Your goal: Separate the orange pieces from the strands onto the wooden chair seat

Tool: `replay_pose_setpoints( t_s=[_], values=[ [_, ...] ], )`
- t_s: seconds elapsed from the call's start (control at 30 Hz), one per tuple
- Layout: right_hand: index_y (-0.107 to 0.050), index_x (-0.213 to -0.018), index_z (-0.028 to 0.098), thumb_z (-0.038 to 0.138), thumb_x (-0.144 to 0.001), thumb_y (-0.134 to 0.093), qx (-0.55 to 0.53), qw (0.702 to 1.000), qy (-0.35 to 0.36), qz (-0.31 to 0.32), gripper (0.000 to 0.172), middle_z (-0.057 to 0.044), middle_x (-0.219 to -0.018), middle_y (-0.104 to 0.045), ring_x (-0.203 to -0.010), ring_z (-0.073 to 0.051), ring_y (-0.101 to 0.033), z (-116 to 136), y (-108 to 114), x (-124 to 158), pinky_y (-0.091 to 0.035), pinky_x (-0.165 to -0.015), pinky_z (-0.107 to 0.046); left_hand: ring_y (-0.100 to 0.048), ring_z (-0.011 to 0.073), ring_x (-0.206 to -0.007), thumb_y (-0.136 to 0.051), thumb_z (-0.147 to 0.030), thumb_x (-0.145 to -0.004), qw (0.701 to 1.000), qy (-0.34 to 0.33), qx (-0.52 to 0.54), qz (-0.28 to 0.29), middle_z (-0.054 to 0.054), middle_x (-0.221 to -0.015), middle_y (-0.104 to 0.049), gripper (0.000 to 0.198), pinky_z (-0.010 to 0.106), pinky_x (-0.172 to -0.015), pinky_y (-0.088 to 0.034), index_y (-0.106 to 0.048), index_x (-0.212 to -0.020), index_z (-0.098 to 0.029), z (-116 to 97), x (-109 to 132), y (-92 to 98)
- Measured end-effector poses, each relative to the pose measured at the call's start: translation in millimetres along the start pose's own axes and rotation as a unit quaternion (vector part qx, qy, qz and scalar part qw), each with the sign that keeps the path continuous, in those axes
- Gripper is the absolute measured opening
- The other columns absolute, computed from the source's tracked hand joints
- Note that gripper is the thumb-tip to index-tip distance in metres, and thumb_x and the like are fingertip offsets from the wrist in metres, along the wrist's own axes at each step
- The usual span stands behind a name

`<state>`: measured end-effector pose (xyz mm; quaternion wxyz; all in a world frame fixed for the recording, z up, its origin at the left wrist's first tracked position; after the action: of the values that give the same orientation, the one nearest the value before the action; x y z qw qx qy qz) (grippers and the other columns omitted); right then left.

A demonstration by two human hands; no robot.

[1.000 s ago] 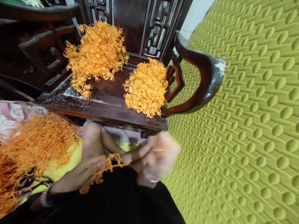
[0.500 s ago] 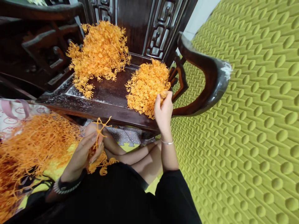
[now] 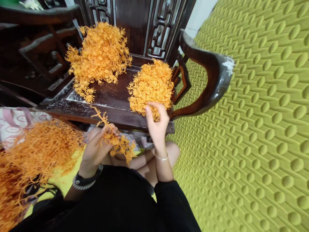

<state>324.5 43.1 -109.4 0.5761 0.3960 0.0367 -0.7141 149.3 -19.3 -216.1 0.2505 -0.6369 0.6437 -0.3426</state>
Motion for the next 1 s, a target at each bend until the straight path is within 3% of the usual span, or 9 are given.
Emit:
replay_pose_setpoints(
  t_s=[0.1,0.13,0.2,0.3,0.4,0.53,0.77,0.87,1.0],
  values=[
    [-0.061,-0.109,0.021,0.035,-0.085,-0.062,-0.126,0.958,-0.03,0.255,0.028,-0.006,-0.107,-0.066,-0.1,-0.02,-0.063,26.5,-51.9,50.5,-0.048,-0.091,-0.036,-0.063,0.016,-0.085,-0.057,-0.026,-0.086,0.998,-0.042,-0.028,-0.024,0.003,-0.085,-0.065,0.012,0.028,-0.082,-0.051,-0.064,-0.081,-0.018,-1.4,-3.9,4.2],
    [-0.059,-0.113,0.021,0.035,-0.083,-0.065,-0.141,0.941,-0.046,0.304,0.034,-0.005,-0.109,-0.067,-0.099,-0.02,-0.063,29.7,-64.2,66.9,-0.049,-0.089,-0.034,-0.064,0.0163,-0.086,-0.058,-0.027,-0.086,0.997,-0.055,-0.034,-0.034,0.002,-0.086,-0.066,0.012,0.029,-0.084,-0.051,-0.065,-0.082,-0.018,-1.1,-4.1,6.3],
    [-0.057,-0.116,0.021,0.037,-0.084,-0.064,-0.142,0.929,-0.088,0.329,0.036,-0.004,-0.106,-0.068,-0.093,-0.019,-0.065,24.1,-77.6,87.5,-0.05,-0.084,-0.032,-0.065,0.0169,-0.091,-0.058,-0.03,-0.087,0.995,-0.073,-0.048,-0.053,0.002,-0.089,-0.069,0.013,0.031,-0.089,-0.05,-0.066,-0.087,-0.019,1.6,-2.7,10.9],
    [-0.063,-0.107,0.02,0.038,-0.089,-0.056,-0.131,0.935,-0.142,0.299,0.026,-0.003,-0.095,-0.071,-0.08,-0.018,-0.066,5.5,-82.4,97.6,-0.051,-0.074,-0.029,-0.064,0.0185,-0.104,-0.056,-0.035,-0.089,0.986,-0.104,-0.108,-0.072,0.004,-0.103,-0.071,0.021,0.033,-0.098,-0.046,-0.069,-0.098,-0.02,3.0,3.2,16.1],
    [-0.068,-0.101,0.02,0.036,-0.089,-0.055,-0.155,0.934,-0.161,0.279,0.024,-0.004,-0.095,-0.071,-0.081,-0.018,-0.065,-2.5,-82.0,99.4,-0.049,-0.074,-0.028,-0.058,0.0209,-0.118,-0.058,-0.036,-0.088,0.972,-0.127,-0.185,-0.074,0.006,-0.116,-0.069,0.026,0.035,-0.107,-0.039,-0.071,-0.103,-0.019,0.3,8.2,18.3],
    [-0.07,-0.085,0.018,0.039,-0.087,-0.059,-0.207,0.915,-0.211,0.273,0.024,-0.003,-0.079,-0.07,-0.07,-0.017,-0.061,-8.0,-80.1,103.6,-0.046,-0.065,-0.027,-0.057,0.021,-0.12,-0.06,-0.037,-0.087,0.948,-0.188,-0.231,-0.111,0.005,-0.118,-0.069,0.026,0.037,-0.111,-0.034,-0.073,-0.104,-0.021,-17.4,12.5,28.6],
    [-0.056,-0.073,0.019,0.045,-0.079,-0.066,-0.338,0.834,-0.313,0.305,0.029,0.006,-0.052,-0.046,-0.043,-0.007,-0.036,-15.5,-88.0,129.2,-0.029,-0.044,-0.022,-0.071,0.0211,-0.087,-0.065,-0.04,-0.083,0.973,-0.087,-0.189,-0.097,0.006,-0.088,-0.076,0.026,0.031,-0.083,-0.053,-0.071,-0.094,-0.017,-4.0,3.0,34.4],
    [-0.05,-0.072,0.02,0.044,-0.075,-0.068,-0.392,0.818,-0.361,0.218,0.03,0.006,-0.054,-0.046,-0.044,-0.008,-0.036,-26.7,-83.0,137.3,-0.028,-0.044,-0.021,-0.071,0.02,-0.078,-0.064,-0.042,-0.083,0.977,-0.063,-0.192,-0.073,0.005,-0.079,-0.075,0.028,0.027,-0.069,-0.055,-0.069,-0.095,-0.017,5.6,1.2,29.0],
    [-0.048,-0.069,0.02,0.037,-0.074,-0.067,-0.454,0.791,-0.403,0.075,0.025,0.005,-0.063,-0.047,-0.053,-0.009,-0.041,-36.8,-73.3,144.8,-0.034,-0.051,-0.021,-0.066,0.0151,-0.058,-0.063,-0.046,-0.083,0.974,-0.062,-0.198,-0.093,0.001,-0.065,-0.068,0.028,0.022,-0.052,-0.051,-0.068,-0.087,-0.018,14.2,0.9,32.8]
  ],
)
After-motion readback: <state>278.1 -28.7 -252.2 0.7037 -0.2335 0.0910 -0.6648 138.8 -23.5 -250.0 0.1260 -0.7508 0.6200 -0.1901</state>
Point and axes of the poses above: each hand's wrist, its own x-axis away from the middle knuckle, its own y-axis out of the back of the hand, z = x × y, the point moved 10 cm from there along -x, towards the middle knuckle
